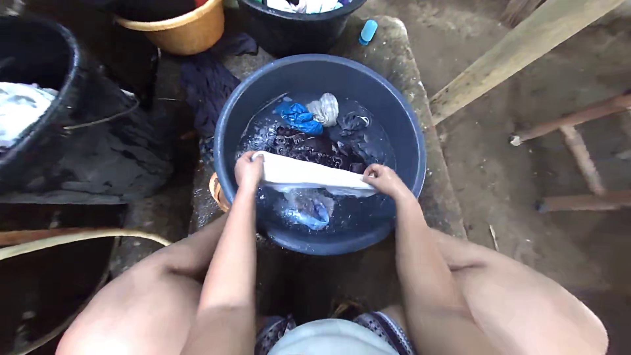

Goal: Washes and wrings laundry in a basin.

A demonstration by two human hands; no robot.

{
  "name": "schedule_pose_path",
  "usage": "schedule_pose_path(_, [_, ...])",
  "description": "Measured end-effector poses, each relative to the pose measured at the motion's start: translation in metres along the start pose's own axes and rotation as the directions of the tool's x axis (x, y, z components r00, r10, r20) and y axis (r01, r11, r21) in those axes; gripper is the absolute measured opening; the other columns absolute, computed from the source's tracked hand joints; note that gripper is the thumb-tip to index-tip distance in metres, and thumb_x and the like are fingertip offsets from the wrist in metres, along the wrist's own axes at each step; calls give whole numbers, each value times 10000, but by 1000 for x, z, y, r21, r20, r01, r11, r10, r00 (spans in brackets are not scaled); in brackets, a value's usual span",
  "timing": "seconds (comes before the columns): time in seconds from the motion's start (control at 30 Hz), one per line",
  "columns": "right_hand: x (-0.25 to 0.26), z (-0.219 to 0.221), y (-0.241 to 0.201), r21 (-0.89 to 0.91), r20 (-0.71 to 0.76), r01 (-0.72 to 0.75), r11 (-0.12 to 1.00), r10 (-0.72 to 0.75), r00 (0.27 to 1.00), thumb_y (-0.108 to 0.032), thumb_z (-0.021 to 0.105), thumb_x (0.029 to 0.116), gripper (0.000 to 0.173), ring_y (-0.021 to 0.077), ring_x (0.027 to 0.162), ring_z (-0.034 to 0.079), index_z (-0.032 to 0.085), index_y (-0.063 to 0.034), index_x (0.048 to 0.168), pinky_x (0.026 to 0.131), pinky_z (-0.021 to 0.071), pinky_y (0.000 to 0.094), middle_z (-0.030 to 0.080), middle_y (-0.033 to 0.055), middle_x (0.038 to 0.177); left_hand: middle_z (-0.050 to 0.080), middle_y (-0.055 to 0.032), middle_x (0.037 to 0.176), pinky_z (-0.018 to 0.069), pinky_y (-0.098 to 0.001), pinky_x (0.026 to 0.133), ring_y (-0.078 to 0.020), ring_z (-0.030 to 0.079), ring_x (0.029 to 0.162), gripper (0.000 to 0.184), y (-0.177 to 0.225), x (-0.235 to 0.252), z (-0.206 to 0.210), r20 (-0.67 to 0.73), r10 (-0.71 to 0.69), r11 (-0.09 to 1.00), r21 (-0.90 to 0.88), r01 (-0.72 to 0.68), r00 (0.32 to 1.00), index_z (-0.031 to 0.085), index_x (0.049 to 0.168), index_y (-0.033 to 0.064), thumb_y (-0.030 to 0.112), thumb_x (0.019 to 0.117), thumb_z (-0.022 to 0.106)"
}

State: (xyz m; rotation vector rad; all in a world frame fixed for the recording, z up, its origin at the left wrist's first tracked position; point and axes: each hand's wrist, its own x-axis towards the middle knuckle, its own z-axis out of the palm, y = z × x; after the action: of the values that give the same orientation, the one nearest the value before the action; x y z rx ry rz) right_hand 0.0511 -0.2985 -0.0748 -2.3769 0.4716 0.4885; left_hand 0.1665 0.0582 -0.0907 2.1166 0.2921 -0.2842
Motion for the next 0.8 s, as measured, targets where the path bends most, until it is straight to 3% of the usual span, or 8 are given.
schedule_pose_path(0.13, [28,68,6,32,-41,-177,984,179,983,-351,683,998,446,465,1142,634,655,45,1202,1005,471,647,672,300,1158,407,-271,1547,387,-746,996,-517,408,1388,471,-17,6,42,-115,-9,970,239,36,993,561,1470,194,246,1002,592])
schedule_pose_path(0.2, [39,110,-5,-15,-6,-206,978,206,979,-349,627,1023,508,460,1293,564,584,30,1358,1079,426,650,614,289,1342,28,-248,1706,195,-874,1047,-562,50,1533,651,-26,3,82,63,-24,920,392,-2,998,379,1598,298,315,1000,636])
schedule_pose_path(0.3, [51,154,-15,-182,183,-69,981,103,978,-245,517,1059,493,438,1419,453,483,-24,1498,1142,367,643,500,253,1506,-79,-187,1723,81,-898,1056,-554,-73,1538,689,-36,-9,131,405,-52,797,567,-206,913,311,1622,357,449,1007,607])
schedule_pose_path(0.4, [63,145,1,-218,303,11,976,57,951,-296,527,1059,491,427,1423,456,522,-61,1490,1179,327,626,522,254,1493,-36,-96,1742,142,-850,1088,-499,-36,1561,677,-38,7,135,592,-72,705,599,-379,803,283,1621,402,431,1020,594])
schedule_pose_path(0.47, [64,131,11,-169,232,-185,968,221,947,-382,508,1069,539,400,1469,404,510,-58,1500,1215,276,608,484,234,1538,108,-134,1728,343,-728,1100,-477,224,1529,703,-44,25,126,580,-121,715,614,-334,806,277,1626,372,436,1011,612])
schedule_pose_path(0.57, [64,137,6,-173,0,-384,907,390,921,-420,497,1069,537,386,1369,533,579,-31,1429,1145,390,579,594,229,1428,363,-220,1621,435,-650,1074,-437,487,1396,703,-54,23,128,445,-243,756,643,-119,862,205,1657,241,485,1059,483])
schedule_pose_path(0.7, [51,154,-14,-196,243,-249,948,293,925,-366,474,1080,636,418,1431,452,343,23,1565,1182,356,590,447,279,1542,311,-246,1640,280,-721,1153,-455,317,1502,628,-47,-10,135,519,-360,668,724,-174,775,326,1596,38,305,1058,508])
schedule_pose_path(0.8, [48,127,-8,-415,403,-58,908,241,883,-484,434,1077,638,416,1466,409,408,-81,1572,1177,313,653,450,229,1568,496,-255,1512,366,-717,1089,-460,454,1410,540,-40,4,104,587,-430,595,756,-273,686,540,1450,18,366,1037,555])
